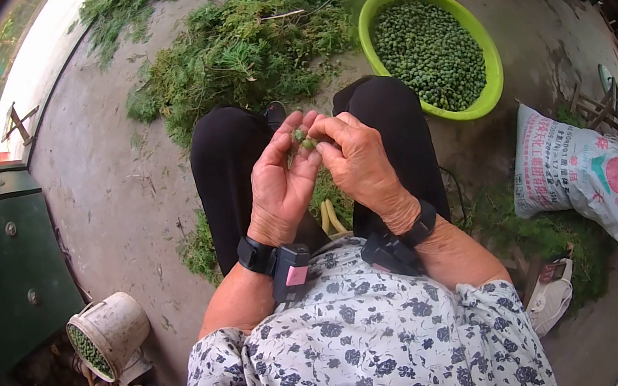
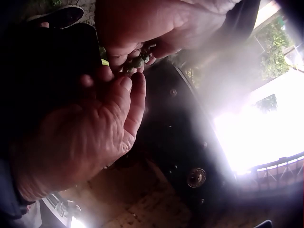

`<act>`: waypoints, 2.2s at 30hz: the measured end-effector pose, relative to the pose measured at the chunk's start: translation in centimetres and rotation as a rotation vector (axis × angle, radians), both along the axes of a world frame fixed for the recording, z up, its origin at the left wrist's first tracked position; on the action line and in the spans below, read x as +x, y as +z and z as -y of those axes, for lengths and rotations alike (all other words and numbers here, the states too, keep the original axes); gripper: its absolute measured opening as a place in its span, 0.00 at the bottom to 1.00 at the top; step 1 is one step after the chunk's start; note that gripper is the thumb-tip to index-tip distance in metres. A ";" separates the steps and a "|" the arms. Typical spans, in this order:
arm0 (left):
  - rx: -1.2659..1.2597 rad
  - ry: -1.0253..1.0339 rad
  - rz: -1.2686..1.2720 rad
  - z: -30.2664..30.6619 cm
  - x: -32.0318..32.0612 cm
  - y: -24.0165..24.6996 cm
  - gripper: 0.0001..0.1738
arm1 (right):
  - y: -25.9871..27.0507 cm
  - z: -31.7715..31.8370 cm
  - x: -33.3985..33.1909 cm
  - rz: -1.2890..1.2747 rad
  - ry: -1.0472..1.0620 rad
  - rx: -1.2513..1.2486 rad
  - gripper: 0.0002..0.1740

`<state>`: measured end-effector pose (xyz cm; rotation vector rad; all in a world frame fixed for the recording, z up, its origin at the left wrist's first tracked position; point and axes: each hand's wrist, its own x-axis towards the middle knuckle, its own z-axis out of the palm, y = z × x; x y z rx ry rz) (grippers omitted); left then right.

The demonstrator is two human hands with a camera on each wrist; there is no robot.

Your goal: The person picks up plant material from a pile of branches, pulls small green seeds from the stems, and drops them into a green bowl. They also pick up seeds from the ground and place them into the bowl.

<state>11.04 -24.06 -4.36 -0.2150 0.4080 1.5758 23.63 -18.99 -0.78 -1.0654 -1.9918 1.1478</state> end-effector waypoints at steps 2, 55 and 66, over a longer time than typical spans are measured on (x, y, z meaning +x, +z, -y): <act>-0.027 0.019 -0.018 -0.1 0.1 0.3 0.19 | -0.3 0.0 0.0 -0.027 -0.006 -0.033 0.10; -0.098 -0.004 -0.186 0.0 0.5 0.7 0.20 | -0.2 0.3 -1.2 -0.106 -0.063 -0.104 0.07; -0.106 0.089 -0.077 -0.2 0.4 0.7 0.17 | -0.2 -0.3 0.2 -0.161 0.013 -0.262 0.08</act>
